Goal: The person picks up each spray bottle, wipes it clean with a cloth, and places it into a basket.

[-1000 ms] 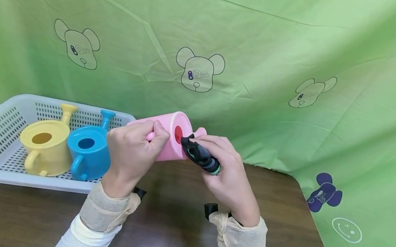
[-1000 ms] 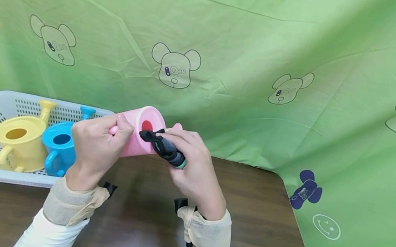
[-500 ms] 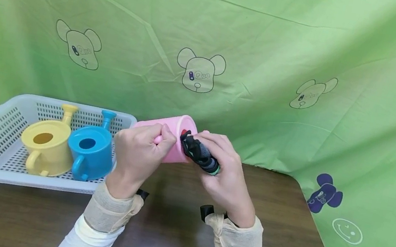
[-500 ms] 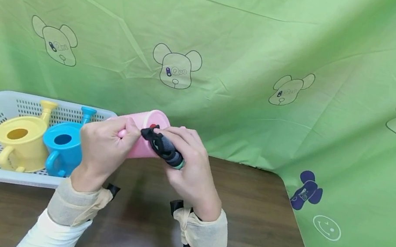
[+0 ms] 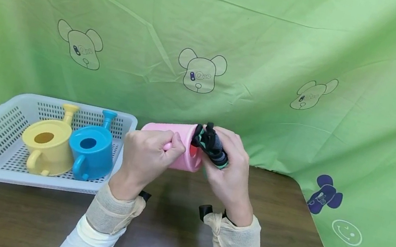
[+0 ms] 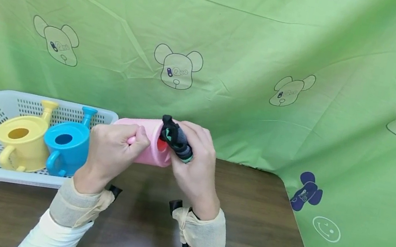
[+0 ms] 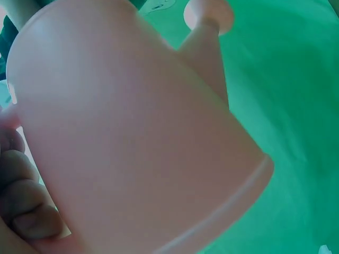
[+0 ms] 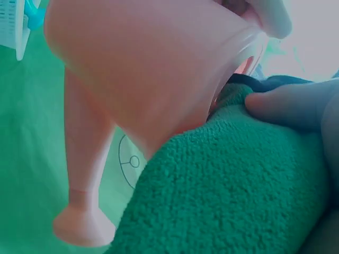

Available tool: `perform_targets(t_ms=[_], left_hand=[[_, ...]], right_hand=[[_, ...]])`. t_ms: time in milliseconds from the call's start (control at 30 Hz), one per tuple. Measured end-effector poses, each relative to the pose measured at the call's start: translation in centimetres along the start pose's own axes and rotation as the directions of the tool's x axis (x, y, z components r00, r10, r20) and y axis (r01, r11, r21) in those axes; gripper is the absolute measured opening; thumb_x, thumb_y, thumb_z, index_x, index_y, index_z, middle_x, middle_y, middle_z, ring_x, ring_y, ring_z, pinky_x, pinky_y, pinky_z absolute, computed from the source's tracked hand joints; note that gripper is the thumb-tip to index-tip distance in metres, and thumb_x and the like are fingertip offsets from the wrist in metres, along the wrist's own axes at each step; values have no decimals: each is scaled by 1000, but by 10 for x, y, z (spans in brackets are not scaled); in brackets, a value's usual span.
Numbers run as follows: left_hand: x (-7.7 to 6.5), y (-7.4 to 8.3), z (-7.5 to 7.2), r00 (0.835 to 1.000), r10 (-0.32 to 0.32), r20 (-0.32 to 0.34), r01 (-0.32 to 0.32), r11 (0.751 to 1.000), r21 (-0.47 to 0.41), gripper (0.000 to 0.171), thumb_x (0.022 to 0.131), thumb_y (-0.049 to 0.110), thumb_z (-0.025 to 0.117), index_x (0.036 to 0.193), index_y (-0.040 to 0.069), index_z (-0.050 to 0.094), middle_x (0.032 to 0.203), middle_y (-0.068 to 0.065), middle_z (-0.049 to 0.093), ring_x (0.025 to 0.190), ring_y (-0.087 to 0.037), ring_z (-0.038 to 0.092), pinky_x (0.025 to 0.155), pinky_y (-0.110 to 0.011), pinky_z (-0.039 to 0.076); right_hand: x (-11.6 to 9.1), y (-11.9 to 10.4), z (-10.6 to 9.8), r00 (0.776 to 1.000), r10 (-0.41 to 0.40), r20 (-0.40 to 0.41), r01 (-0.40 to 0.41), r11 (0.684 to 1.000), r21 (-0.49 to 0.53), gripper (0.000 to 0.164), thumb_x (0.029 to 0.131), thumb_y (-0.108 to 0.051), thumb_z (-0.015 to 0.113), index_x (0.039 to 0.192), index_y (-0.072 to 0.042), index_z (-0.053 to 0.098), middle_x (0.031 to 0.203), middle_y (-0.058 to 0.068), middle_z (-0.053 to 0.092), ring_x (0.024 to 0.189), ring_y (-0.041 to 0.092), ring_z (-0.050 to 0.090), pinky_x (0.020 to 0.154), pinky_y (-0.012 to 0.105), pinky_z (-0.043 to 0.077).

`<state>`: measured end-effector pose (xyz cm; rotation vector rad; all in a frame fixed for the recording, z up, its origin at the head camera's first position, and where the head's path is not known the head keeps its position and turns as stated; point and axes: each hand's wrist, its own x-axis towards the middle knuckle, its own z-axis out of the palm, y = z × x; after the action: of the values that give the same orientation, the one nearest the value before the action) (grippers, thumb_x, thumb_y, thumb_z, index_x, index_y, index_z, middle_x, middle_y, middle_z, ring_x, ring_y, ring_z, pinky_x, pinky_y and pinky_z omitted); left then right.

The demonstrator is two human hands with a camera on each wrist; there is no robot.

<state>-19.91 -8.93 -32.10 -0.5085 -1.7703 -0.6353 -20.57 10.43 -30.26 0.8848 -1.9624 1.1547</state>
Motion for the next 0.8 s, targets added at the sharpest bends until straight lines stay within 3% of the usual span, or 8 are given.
perform_targets(t_ms=[167, 367, 533, 667, 800], left_hand=[[1, 1, 0, 1000, 23, 12, -23, 1000, -9, 36, 84, 11, 55, 50, 14, 42, 42, 3, 35, 43, -7, 22, 47, -21, 11], [1, -1, 0, 1000, 1, -21, -1, 1000, -3, 35, 83, 10, 55, 50, 14, 44, 43, 3, 36, 42, -8, 25, 46, -22, 11], [1, -1, -1, 990, -121, -66, 124, 992, 38, 41, 89, 11, 53, 50, 12, 40, 45, -1, 35, 44, -11, 22, 47, -24, 10], [1, -2, -3, 969, -225, -101, 231, 971, 62, 46, 95, 15, 54, 51, 10, 43, 44, -5, 40, 39, -15, 25, 44, -26, 12], [1, -3, -5, 948, -293, -123, 300, 953, 49, 49, 98, 19, 54, 51, 7, 43, 44, -7, 40, 38, -16, 25, 43, -28, 13]], right_hand=[[1, 0, -2, 1000, 5, -17, -4, 1000, 12, 42, 82, 8, 80, 122, -5, 76, 121, 13, 75, 118, 26, 66, 108, 30, 47], [0, -2, -3, 998, -23, 66, 20, 999, 50, 45, 80, 10, 82, 122, -5, 76, 122, 12, 75, 117, 23, 64, 108, 29, 48], [-2, -6, -4, 987, -56, 153, 43, 996, 84, 45, 80, 8, 83, 121, -8, 77, 121, 7, 74, 118, 21, 64, 108, 29, 49], [-3, -8, -5, 976, -86, 202, 66, 992, 105, 46, 81, 9, 80, 121, -11, 76, 124, 6, 73, 122, 21, 63, 113, 33, 48], [-2, -9, -4, 968, -123, 221, 101, 989, 105, 45, 81, 9, 78, 121, -12, 76, 125, 5, 73, 122, 22, 64, 116, 35, 47]])
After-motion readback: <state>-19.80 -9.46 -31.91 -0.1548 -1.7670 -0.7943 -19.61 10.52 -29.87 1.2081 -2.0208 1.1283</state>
